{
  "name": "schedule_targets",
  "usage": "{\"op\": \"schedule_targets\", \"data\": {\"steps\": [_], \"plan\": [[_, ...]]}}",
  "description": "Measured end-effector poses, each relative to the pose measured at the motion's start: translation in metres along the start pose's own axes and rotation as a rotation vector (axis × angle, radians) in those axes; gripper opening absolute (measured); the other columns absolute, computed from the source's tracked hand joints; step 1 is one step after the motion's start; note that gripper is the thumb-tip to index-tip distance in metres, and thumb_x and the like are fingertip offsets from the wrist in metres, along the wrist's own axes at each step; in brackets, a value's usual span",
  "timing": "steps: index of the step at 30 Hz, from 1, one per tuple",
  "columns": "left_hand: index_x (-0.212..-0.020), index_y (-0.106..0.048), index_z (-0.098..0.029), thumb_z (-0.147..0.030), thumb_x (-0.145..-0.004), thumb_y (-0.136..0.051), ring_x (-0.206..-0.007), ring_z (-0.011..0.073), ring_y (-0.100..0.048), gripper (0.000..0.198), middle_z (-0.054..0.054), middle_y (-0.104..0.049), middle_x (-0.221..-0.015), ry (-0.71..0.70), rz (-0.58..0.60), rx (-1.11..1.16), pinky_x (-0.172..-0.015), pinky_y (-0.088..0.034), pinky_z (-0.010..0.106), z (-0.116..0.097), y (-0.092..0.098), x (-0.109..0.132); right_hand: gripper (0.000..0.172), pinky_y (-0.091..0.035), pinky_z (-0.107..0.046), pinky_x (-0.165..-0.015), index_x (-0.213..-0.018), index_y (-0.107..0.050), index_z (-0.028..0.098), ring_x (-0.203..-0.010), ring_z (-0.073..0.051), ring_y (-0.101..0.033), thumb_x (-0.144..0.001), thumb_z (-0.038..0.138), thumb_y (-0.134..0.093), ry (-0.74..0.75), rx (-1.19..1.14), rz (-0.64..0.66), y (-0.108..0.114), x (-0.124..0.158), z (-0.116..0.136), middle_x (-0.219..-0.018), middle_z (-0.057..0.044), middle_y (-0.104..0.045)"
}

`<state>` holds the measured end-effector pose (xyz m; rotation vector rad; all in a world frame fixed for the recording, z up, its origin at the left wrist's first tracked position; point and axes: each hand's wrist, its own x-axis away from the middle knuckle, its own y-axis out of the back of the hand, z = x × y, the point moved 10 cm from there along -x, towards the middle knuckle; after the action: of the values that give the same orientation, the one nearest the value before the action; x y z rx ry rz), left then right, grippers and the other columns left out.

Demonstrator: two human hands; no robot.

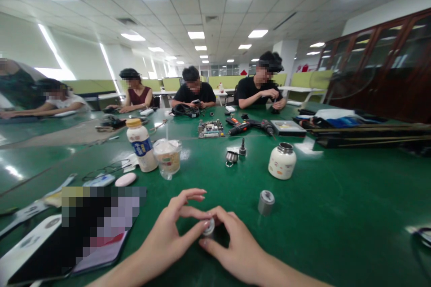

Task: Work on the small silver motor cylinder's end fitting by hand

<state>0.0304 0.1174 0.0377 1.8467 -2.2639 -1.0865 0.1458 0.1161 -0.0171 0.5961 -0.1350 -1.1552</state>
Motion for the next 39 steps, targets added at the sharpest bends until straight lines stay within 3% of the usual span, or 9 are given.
{"op": "schedule_targets", "data": {"steps": [6, 8, 12, 17, 21, 24, 31, 36, 39], "plan": [[-0.100, -0.063, -0.023, -0.025, -0.083, -0.069, -0.102, 0.0263, -0.068, 0.018, 0.006, -0.075, -0.105, 0.137, -0.273, -0.057, -0.094, -0.046, 0.045, 0.033, 0.028, -0.002, 0.028, -0.045, -0.036, -0.091, -0.111, -0.061, 0.023, -0.099, -0.023, -0.060, -0.084, 0.027, -0.067, -0.016, -0.013, 0.028, 0.000, -0.001, 0.007, -0.106, -0.003, -0.068], [-0.109, -0.059, -0.024, -0.021, -0.080, -0.071, -0.106, 0.0283, -0.067, 0.031, 0.003, -0.078, -0.090, 0.168, -0.216, -0.123, -0.097, -0.043, 0.050, 0.049, 0.024, -0.001, 0.030, -0.045, -0.036, -0.091, -0.112, -0.061, 0.024, -0.100, -0.023, -0.060, -0.083, 0.026, -0.068, -0.020, -0.020, 0.035, 0.001, -0.001, 0.009, -0.107, -0.003, -0.067], [-0.117, -0.056, -0.026, -0.016, -0.081, -0.068, -0.112, 0.0280, -0.065, 0.039, 0.002, -0.079, -0.090, 0.155, -0.126, -0.171, -0.099, -0.041, 0.053, 0.065, 0.013, 0.003, 0.028, -0.044, -0.036, -0.091, -0.111, -0.061, 0.023, -0.100, -0.023, -0.060, -0.083, 0.026, -0.068, -0.035, -0.013, 0.038, 0.002, -0.001, 0.009, -0.106, -0.003, -0.068], [-0.100, -0.061, -0.023, -0.023, -0.083, -0.068, -0.101, 0.0258, -0.069, 0.018, 0.005, -0.076, -0.101, 0.124, -0.202, -0.010, -0.094, -0.048, 0.044, 0.043, 0.020, 0.000, 0.027, -0.045, -0.036, -0.090, -0.109, -0.061, 0.023, -0.099, -0.023, -0.060, -0.083, 0.027, -0.067, -0.035, -0.010, 0.040, 0.001, 0.000, 0.008, -0.104, -0.003, -0.068], [-0.096, -0.065, -0.024, -0.020, -0.079, -0.073, -0.101, 0.0235, -0.068, 0.019, 0.005, -0.074, -0.106, 0.064, -0.085, 0.095, -0.092, -0.050, 0.038, 0.015, 0.007, -0.004, 0.024, -0.045, -0.035, -0.089, -0.107, -0.061, 0.023, -0.098, -0.022, -0.060, -0.084, 0.028, -0.067, -0.017, 0.001, 0.031, 0.000, 0.000, 0.007, -0.105, -0.003, -0.067], [-0.103, -0.062, -0.026, -0.019, -0.079, -0.074, -0.106, 0.0247, -0.065, 0.028, 0.003, -0.075, -0.099, 0.087, -0.023, 0.075, -0.095, -0.047, 0.041, 0.012, -0.002, -0.001, 0.025, -0.045, -0.034, -0.089, -0.109, -0.060, 0.024, -0.099, -0.022, -0.060, -0.085, 0.027, -0.067, -0.005, -0.005, 0.028, 0.000, -0.001, 0.007, -0.106, -0.002, -0.066], [-0.129, -0.050, -0.027, -0.014, -0.085, -0.060, -0.124, 0.0261, -0.055, 0.047, 0.008, -0.064, -0.129, -0.020, 0.036, 0.074, -0.107, -0.039, 0.047, -0.002, -0.001, 0.007, 0.025, -0.045, -0.034, -0.090, -0.107, -0.061, 0.022, -0.100, -0.023, -0.060, -0.083, 0.024, -0.069, 0.003, -0.022, 0.021, 0.000, -0.001, 0.007, -0.105, -0.002, -0.067], [-0.121, -0.057, -0.026, -0.021, -0.082, -0.069, -0.116, 0.0273, -0.059, 0.041, 0.007, -0.072, -0.112, -0.010, -0.010, -0.013, -0.101, -0.042, 0.047, 0.001, -0.001, 0.003, 0.023, -0.045, -0.034, -0.087, -0.107, -0.060, 0.023, -0.097, -0.022, -0.060, -0.085, 0.027, -0.067, 0.005, -0.006, 0.020, -0.001, 0.000, 0.005, -0.105, -0.002, -0.067], [-0.102, -0.064, -0.024, -0.023, -0.082, -0.070, -0.103, 0.0248, -0.065, 0.021, 0.006, -0.072, -0.108, 0.006, -0.112, 0.010, -0.092, -0.048, 0.041, 0.007, 0.007, -0.001, 0.024, -0.044, -0.034, -0.088, -0.108, -0.060, 0.024, -0.098, -0.022, -0.059, -0.085, 0.027, -0.067, 0.000, -0.002, 0.026, -0.001, 0.000, 0.006, -0.106, -0.002, -0.067]]}}
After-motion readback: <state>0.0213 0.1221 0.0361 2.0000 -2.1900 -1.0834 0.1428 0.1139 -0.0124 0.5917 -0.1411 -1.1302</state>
